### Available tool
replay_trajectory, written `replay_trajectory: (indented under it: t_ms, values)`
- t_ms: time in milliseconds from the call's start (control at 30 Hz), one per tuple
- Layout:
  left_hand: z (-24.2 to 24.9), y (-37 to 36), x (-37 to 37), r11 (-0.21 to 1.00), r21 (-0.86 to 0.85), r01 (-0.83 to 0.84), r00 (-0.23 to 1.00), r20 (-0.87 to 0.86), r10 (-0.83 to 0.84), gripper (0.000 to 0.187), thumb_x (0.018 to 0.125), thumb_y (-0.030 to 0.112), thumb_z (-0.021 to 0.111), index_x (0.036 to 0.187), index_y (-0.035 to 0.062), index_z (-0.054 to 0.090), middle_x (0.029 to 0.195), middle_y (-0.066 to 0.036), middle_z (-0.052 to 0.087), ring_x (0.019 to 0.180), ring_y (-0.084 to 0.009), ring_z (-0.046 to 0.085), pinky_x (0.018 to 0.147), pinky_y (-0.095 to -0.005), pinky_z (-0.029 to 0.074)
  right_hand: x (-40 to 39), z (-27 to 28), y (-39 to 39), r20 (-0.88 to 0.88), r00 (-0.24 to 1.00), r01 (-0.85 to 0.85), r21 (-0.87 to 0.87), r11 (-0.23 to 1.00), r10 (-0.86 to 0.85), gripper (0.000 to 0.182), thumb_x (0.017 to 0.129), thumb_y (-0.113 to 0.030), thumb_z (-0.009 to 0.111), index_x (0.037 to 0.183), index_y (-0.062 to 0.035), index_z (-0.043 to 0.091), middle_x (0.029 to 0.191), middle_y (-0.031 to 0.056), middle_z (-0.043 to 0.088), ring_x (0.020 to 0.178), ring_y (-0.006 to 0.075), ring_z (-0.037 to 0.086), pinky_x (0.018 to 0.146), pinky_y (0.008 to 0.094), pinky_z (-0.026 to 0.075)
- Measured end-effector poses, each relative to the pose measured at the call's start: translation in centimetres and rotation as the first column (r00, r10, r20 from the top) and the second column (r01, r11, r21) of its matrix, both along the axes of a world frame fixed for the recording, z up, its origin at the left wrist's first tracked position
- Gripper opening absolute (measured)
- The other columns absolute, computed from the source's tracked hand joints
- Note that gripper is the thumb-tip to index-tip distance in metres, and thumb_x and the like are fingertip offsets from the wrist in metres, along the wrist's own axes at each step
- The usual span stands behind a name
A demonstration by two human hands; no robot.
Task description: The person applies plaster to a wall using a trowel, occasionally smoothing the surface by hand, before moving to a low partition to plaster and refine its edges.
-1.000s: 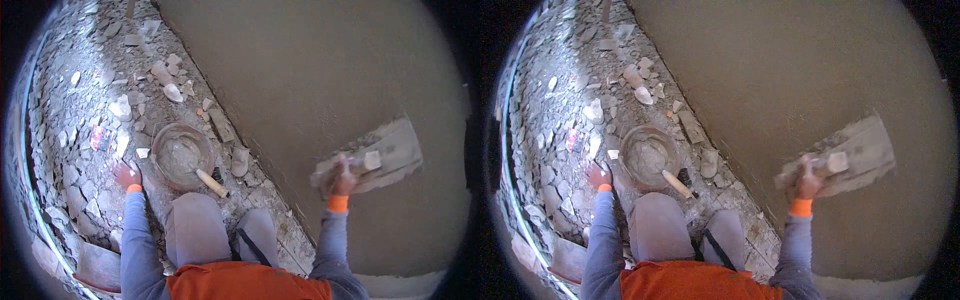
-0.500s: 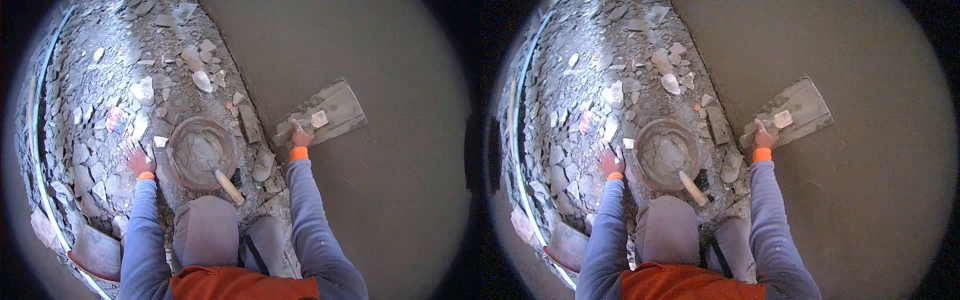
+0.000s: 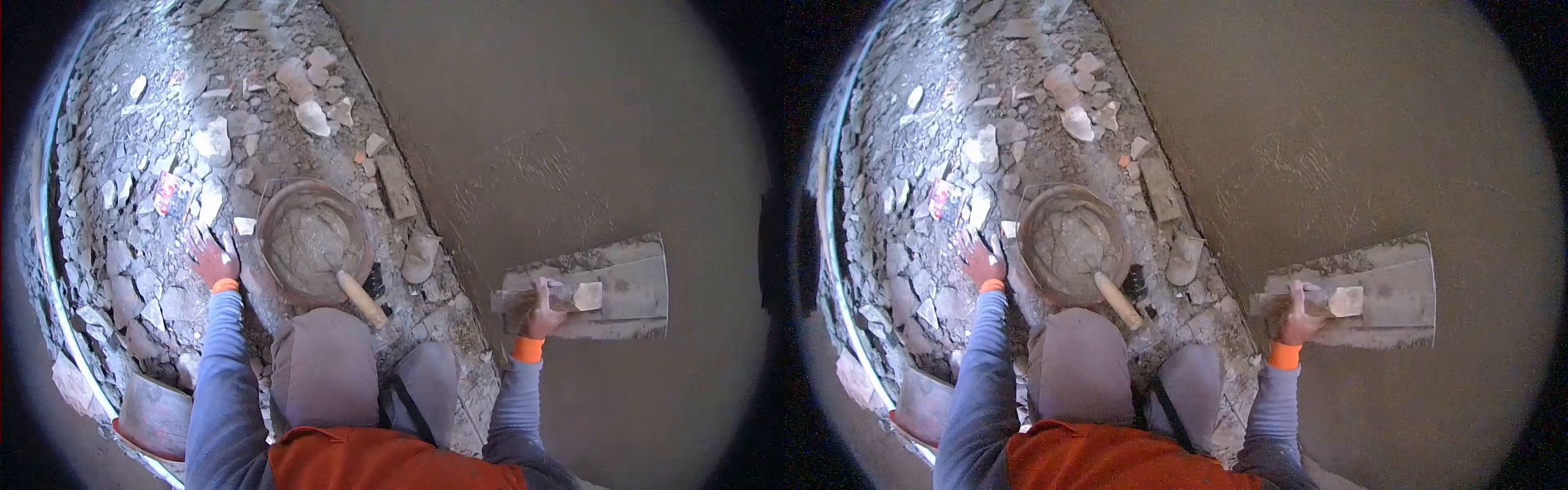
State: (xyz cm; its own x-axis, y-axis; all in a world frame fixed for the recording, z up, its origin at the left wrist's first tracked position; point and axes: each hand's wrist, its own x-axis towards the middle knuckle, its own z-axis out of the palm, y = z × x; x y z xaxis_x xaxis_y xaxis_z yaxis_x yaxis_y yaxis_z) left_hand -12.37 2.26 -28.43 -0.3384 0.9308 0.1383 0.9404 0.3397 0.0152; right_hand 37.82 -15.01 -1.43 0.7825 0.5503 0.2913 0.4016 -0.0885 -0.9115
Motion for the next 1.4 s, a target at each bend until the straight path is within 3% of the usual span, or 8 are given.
replay_trajectory:
  t_ms: [100,167,233,333,533,667,1133,1400]
  values:
    - [-0.2,0.2,0.1,0.999,0.038,0.004,1.000,0.008,-0.005,0.057,0.089,0.045,0.045,0.132,0.0072,0.046,0.144,-0.011,0.035,0.135,-0.0297,0.028,0.105,-0.0546,0.022,0.2,-3.9,-0.1,0.209,0.970,-0.097,-0.152,0.984,0.128,0.015,0.084,-0.012,0.066,0.095,-0.0036,0.062,0.090,0.0064,0.063,0.076,0.0168,0.058,0.071,0.0297,0.048]
    - [0.2,0.0,0.1,0.999,0.050,0.005,1.000,0.027,-0.006,0.056,0.089,0.044,0.045,0.131,0.0065,0.046,0.144,-0.011,0.036,0.135,-0.0302,0.028,0.105,-0.0546,0.022,-1.0,-4.7,2.3,0.505,0.751,-0.039,-0.610,0.792,0.426,0.021,0.083,-0.013,0.063,0.101,-0.0026,0.060,0.096,0.0161,0.064,0.079,0.0297,0.061,0.075,0.0367,0.049]
    - [0.1,0.0,0.0,1.000,0.020,-0.010,0.999,0.046,0.009,0.059,0.089,0.045,0.045,0.135,0.0078,0.042,0.146,-0.010,0.033,0.136,-0.0291,0.027,0.105,-0.0537,0.023,-0.5,-8.2,5.6,0.621,0.454,-0.133,-0.661,0.738,0.639,0.027,0.073,-0.016,0.065,0.097,-0.0036,0.061,0.092,0.0239,0.061,0.081,0.0408,0.059,0.068,0.0445,0.049]
    - [0.3,0.1,-0.1,1.000,0.018,-0.013,0.998,0.060,0.012,0.059,0.089,0.045,0.045,0.134,0.0076,0.042,0.146,-0.010,0.033,0.136,-0.0291,0.026,0.105,-0.0536,0.022,2.7,-14.6,6.5,0.332,0.590,-0.062,-0.891,0.451,0.736,0.031,0.069,-0.015,0.061,0.096,-0.0004,0.061,0.092,0.0244,0.062,0.085,0.0416,0.059,0.075,0.0478,0.049]
    - [0.6,0.1,0.0,0.999,0.032,-0.019,0.997,0.074,0.017,0.057,0.090,0.045,0.044,0.132,0.0065,0.046,0.144,-0.011,0.035,0.136,-0.0308,0.026,0.106,-0.0532,0.022,0.7,-9.9,10.2,0.295,0.757,0.137,-0.944,0.299,0.583,0.032,0.070,-0.019,0.063,0.092,0.0051,0.061,0.091,0.0293,0.061,0.090,0.0434,0.059,0.081,0.0486,0.048]
    - [0.4,0.0,-0.1,1.000,0.021,-0.011,0.998,0.061,0.009,0.058,0.090,0.044,0.045,0.134,0.0074,0.044,0.145,-0.011,0.033,0.136,-0.0303,0.026,0.106,-0.0532,0.022,-0.7,-5.3,13.8,0.493,0.707,0.179,-0.819,0.546,0.508,0.032,0.068,-0.020,0.066,0.087,0.0053,0.061,0.087,0.0276,0.063,0.087,0.0440,0.060,0.079,0.0489,0.049]
    - [0.4,-0.2,-0.3,1.000,0.013,-0.016,0.997,0.076,0.015,0.059,0.090,0.045,0.043,0.139,0.0121,0.036,0.146,-0.010,0.032,0.135,-0.0305,0.027,0.106,-0.0535,0.022,0.9,11.5,14.8,0.655,0.688,0.220,-0.597,0.772,0.311,0.040,0.064,-0.023,0.073,0.083,0.0100,0.061,0.083,0.0310,0.061,0.081,0.0448,0.061,0.070,0.0464,0.050]
    - [1.4,-0.3,-0.2,1.000,-0.016,-0.010,0.998,0.068,0.011,0.058,0.091,0.044,0.044,0.139,0.0106,0.037,0.145,-0.011,0.034,0.135,-0.0286,0.029,0.105,-0.0529,0.024,0.3,22.9,5.6,0.457,0.887,0.056,-0.249,0.967,0.066,0.021,0.072,-0.010,0.072,0.085,0.0001,0.059,0.069,0.0029,0.058,0.055,0.0117,0.051,0.049,0.0284,0.042]
